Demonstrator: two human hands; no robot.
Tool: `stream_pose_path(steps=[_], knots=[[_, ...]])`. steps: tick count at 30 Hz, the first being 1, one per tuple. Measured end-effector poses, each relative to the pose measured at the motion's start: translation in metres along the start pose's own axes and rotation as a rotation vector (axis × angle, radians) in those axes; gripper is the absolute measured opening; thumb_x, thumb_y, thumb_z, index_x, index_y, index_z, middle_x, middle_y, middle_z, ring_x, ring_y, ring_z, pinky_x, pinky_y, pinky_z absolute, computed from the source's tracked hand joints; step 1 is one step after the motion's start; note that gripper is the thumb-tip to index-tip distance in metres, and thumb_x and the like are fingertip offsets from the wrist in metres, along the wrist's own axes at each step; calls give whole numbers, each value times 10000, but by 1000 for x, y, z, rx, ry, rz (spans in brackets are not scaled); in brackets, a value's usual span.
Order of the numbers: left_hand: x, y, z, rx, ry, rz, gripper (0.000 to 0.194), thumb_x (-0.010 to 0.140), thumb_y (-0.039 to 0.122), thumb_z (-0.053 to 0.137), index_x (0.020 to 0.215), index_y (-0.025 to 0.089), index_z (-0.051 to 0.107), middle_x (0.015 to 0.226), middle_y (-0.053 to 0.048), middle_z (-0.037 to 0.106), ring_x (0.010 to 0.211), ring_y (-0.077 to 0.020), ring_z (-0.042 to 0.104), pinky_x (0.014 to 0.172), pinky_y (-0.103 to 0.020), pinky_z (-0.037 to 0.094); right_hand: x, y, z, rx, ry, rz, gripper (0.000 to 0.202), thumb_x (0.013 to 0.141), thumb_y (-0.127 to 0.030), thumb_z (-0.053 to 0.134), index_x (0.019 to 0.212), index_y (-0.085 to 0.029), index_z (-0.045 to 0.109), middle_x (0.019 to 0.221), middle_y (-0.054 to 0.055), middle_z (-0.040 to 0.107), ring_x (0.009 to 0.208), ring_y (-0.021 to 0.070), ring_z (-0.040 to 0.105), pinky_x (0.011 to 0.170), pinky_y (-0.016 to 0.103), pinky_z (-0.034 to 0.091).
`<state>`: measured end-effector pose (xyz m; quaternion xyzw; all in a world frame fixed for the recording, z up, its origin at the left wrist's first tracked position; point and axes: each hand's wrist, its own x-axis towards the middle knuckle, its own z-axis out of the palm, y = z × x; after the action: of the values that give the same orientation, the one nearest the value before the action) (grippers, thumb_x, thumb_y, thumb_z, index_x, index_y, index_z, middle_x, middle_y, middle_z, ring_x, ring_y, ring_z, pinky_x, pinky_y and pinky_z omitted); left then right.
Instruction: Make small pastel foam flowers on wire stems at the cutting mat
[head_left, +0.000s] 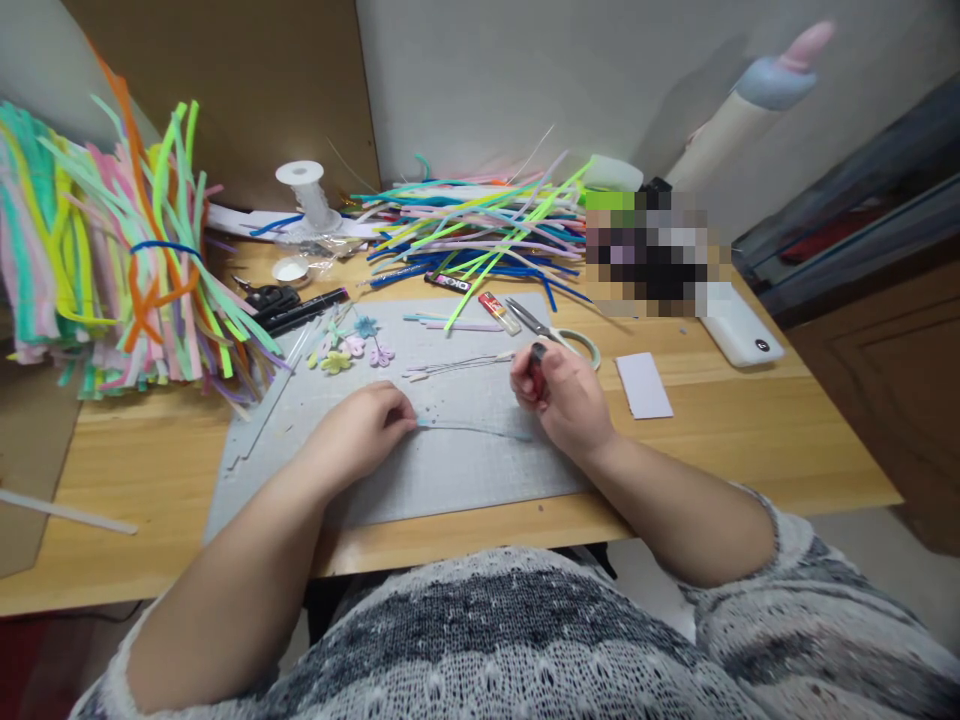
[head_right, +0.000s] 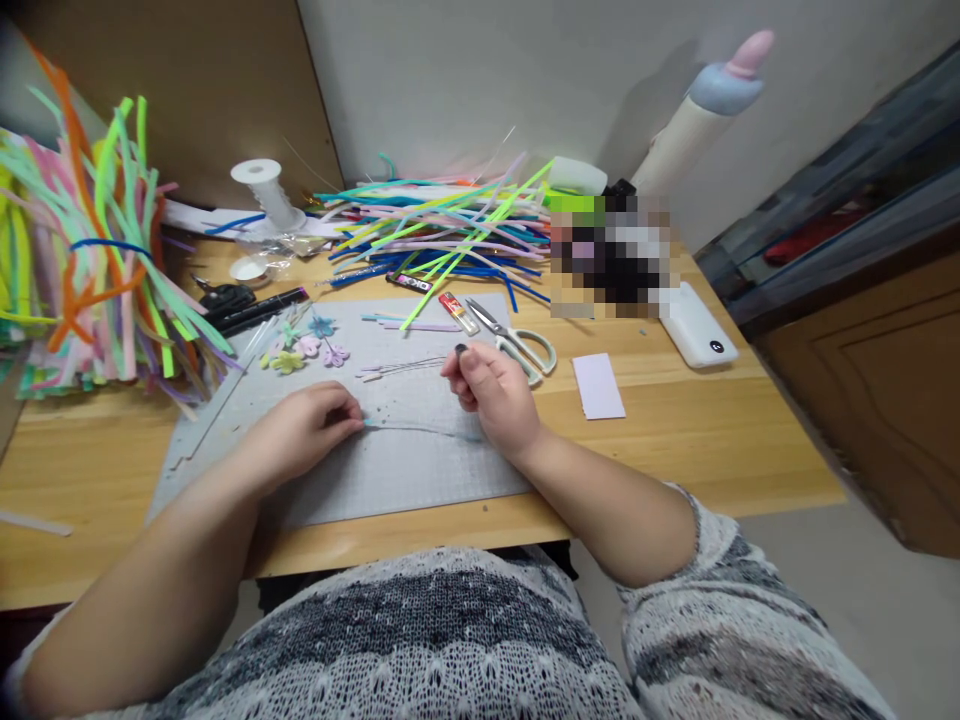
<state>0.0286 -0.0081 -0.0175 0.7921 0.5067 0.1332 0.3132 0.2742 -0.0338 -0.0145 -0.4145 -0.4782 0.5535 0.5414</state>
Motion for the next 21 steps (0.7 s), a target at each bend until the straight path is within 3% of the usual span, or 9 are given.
stream_pose_path(steps=[3, 5, 8, 9, 12, 21], knots=[[-1, 10, -1, -127, 192, -95, 81, 756, 258, 619, 690, 213, 634, 668, -22, 645, 614, -173, 550, 572, -269, 378, -11, -10, 1, -125, 71, -234, 443, 799, -677, 516, 788, -239, 586, 633, -11, 436, 547, 132, 383, 510, 292, 300], [-3, 17, 1, -253, 297, -135, 81, 750, 275, 644, 712, 205, 629, 649, -12, 634, 588, -155, 545, 553, -255, 379, -16, -12, 2, -278, -50, -302, 444, 809, -674, 500, 808, -243, 605, 678, 12, 494, 611, 157, 441, 584, 326, 356], [-4, 27, 9, -525, 324, -145, 122, 733, 292, 676, 739, 186, 615, 649, -8, 629, 579, -137, 563, 562, -244, 417, -17, -3, 10, -428, -340, -160, 337, 836, -554, 547, 793, -222, 591, 708, 11, 533, 650, 150, 466, 612, 314, 363], [-5, 30, 13, -616, 314, -147, 139, 728, 298, 684, 740, 181, 609, 645, -6, 627, 579, -134, 572, 568, -243, 432, -16, 2, 14, -433, -366, -74, 302, 842, -507, 559, 770, -215, 570, 688, -5, 506, 640, 138, 447, 607, 299, 353], [-5, 39, 24, -792, 308, -156, 160, 719, 294, 697, 735, 170, 597, 635, 3, 622, 579, -125, 594, 573, -236, 460, -13, 18, 25, -367, -314, 98, 291, 847, -459, 556, 707, -208, 512, 632, -41, 415, 606, 116, 380, 582, 273, 326], [-11, 46, 33, -791, 326, -146, 122, 712, 249, 704, 716, 168, 613, 640, 2, 626, 578, -114, 585, 557, -225, 449, -8, 20, 28, -306, -199, 132, 212, 805, -377, 559, 698, -205, 496, 635, -47, 404, 605, 114, 375, 592, 270, 320]])
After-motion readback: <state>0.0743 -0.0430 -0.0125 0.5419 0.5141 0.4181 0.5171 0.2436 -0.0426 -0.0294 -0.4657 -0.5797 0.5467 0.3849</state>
